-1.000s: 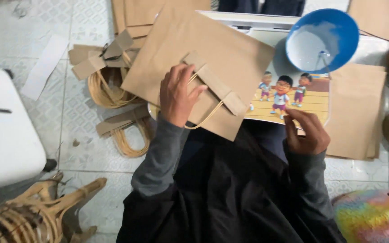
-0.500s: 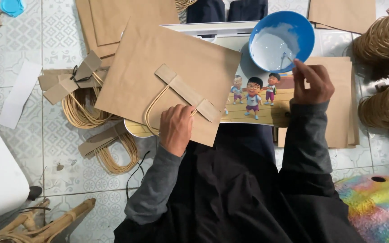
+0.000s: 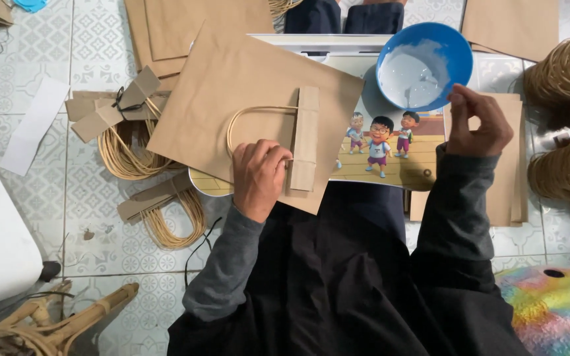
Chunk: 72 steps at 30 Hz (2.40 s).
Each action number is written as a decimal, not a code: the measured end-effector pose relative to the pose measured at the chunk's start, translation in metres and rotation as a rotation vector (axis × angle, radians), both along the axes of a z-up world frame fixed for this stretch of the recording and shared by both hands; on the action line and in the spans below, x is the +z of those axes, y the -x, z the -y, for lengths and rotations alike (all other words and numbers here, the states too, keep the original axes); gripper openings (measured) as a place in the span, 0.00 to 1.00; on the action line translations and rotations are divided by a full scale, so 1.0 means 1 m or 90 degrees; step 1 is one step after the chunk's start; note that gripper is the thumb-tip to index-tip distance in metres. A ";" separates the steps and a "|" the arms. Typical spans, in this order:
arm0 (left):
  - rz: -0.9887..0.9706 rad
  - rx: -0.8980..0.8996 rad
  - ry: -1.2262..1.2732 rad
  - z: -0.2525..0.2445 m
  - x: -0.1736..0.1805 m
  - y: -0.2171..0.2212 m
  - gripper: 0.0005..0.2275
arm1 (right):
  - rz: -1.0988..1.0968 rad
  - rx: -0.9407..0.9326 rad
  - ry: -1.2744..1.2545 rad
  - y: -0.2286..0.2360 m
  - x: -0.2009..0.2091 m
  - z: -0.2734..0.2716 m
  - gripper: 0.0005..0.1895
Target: Attaching paper handles to brown paper bags using glue.
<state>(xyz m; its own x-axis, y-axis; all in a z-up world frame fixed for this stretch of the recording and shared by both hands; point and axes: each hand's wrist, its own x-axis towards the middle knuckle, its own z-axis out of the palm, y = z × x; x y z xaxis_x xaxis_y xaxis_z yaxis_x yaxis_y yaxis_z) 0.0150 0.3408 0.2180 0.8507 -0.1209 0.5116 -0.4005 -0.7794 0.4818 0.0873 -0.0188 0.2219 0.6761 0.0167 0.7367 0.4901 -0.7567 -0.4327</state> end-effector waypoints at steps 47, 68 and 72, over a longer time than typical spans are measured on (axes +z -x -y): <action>-0.124 0.096 0.011 -0.026 -0.029 0.063 0.20 | -0.062 0.330 -0.157 0.111 -0.024 -0.180 0.12; -0.110 0.104 -0.006 -0.025 -0.033 0.063 0.21 | -0.056 0.308 -0.155 0.099 -0.024 -0.176 0.08; -0.109 0.111 -0.010 -0.026 -0.033 0.063 0.20 | -0.047 0.196 -0.136 0.066 -0.049 -0.140 0.07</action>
